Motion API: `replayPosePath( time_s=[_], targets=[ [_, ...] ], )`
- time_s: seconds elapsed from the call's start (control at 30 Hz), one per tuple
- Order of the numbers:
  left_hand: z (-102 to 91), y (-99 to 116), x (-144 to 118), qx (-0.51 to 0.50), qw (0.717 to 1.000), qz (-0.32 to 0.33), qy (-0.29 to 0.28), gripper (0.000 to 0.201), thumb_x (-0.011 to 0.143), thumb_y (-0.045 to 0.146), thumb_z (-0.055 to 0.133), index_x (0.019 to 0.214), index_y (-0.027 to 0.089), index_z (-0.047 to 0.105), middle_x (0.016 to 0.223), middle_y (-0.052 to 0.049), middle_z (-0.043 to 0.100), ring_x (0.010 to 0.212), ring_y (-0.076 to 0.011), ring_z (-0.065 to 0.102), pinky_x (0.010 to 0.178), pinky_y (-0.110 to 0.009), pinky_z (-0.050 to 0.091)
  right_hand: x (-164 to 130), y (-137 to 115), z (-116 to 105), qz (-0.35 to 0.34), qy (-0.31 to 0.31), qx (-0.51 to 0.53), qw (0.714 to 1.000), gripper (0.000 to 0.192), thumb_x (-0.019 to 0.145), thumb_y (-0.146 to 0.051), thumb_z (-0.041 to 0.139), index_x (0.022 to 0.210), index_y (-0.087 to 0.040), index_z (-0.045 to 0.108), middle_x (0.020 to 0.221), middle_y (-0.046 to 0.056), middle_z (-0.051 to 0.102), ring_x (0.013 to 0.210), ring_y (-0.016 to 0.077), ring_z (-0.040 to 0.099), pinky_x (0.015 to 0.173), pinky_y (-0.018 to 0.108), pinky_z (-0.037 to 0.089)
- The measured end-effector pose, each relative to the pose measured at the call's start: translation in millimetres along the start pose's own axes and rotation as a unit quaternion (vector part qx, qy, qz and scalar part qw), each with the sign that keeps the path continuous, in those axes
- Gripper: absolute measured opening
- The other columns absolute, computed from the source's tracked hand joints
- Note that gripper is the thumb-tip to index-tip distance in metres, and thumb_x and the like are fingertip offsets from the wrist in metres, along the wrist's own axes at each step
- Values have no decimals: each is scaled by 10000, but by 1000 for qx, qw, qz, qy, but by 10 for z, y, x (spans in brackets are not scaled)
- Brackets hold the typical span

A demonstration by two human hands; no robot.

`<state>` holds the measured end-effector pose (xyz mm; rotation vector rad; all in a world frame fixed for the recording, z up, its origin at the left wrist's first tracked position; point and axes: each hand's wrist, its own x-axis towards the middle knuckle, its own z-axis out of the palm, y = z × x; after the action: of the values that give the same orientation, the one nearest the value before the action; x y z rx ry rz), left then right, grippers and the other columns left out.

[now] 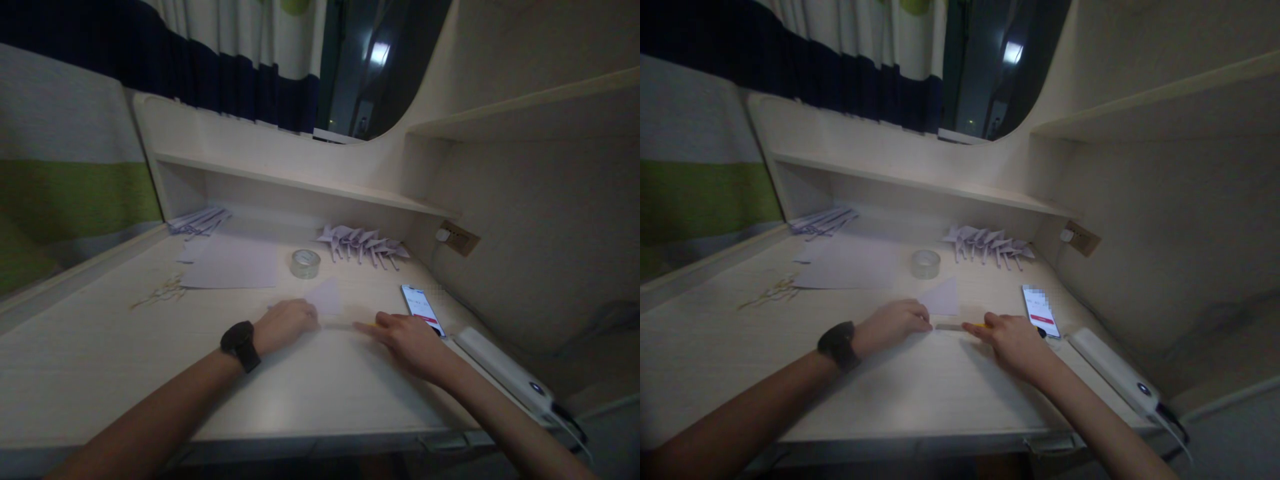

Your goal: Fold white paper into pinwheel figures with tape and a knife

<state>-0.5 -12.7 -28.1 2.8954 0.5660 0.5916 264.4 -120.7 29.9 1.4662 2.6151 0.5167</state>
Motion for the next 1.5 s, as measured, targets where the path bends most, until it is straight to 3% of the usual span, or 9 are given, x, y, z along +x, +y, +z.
replayPosePath(
  time_s=[0.17,0.5,0.83,1.0,1.07,1.13,1.23,1.37,1.5],
  targets=[
    [-35,25,11,-3,1000,-22,-10,199,882,193,500,879,220,697,884,-27,674,857,-181,579,723,-287,394,18,-11,-41,2,-8,-7,1000,635,774,-38,475,1316,-368,446,811,-5,591,615,109,536,534,248,248],
    [38,-13,1,26,1000,4,1,199,887,177,495,870,208,691,896,-36,665,840,-177,573,727,-291,400,36,-79,-104,-6,-33,-43,999,708,704,-20,470,1327,-355,431,825,17,603,593,127,563,506,268,224],
    [-6,22,23,15,999,-20,-24,249,885,171,440,873,166,689,854,-80,656,789,-180,596,725,-290,433,155,-117,-272,-23,-58,-9,998,624,684,-10,474,1229,-309,535,840,21,655,633,141,583,527,270,254],
    [-221,88,282,61,988,-98,-105,230,796,137,471,804,138,700,773,-107,685,663,-190,607,599,-279,423,224,-106,-369,-30,-71,4,997,646,656,-2,473,1208,-326,560,836,22,669,639,147,594,529,274,229],
    [-304,107,426,61,976,-130,-163,208,736,139,506,791,128,706,750,-115,691,625,-186,595,567,-275,418,243,-102,-397,-28,-77,10,997,651,650,-1,475,1208,-323,568,827,28,671,636,145,594,527,276,220],
    [-357,110,561,39,958,-138,-247,152,664,162,556,693,117,698,664,-107,677,549,-176,561,531,-278,414,255,-101,-416,-29,-82,15,996,651,646,0,474,1202,-323,575,817,29,670,639,145,596,526,278,216],
    [-385,87,719,-3,932,-152,-329,130,618,187,558,540,123,640,524,-81,615,453,-171,504,485,-303,407,261,-100,-419,-31,-87,16,996,648,638,-6,477,1190,-330,581,810,21,670,645,153,601,526,281,215],
    [-391,27,834,-48,897,-174,-403,182,604,213,558,432,154,557,421,-48,530,426,-169,474,485,-324,418,261,-91,-393,-31,-78,24,996,646,646,-3,474,1193,-329,581,826,24,671,668,156,609,535,280,230],
    [-383,-45,865,-108,874,-199,-430,194,604,252,581,434,163,549,404,-29,506,437,-161,469,511,-332,437,263,-76,-379,-29,-86,25,996,641,663,-6,479,1208,-330,571,828,23,667,656,142,600,542,271,244]
  ],
)
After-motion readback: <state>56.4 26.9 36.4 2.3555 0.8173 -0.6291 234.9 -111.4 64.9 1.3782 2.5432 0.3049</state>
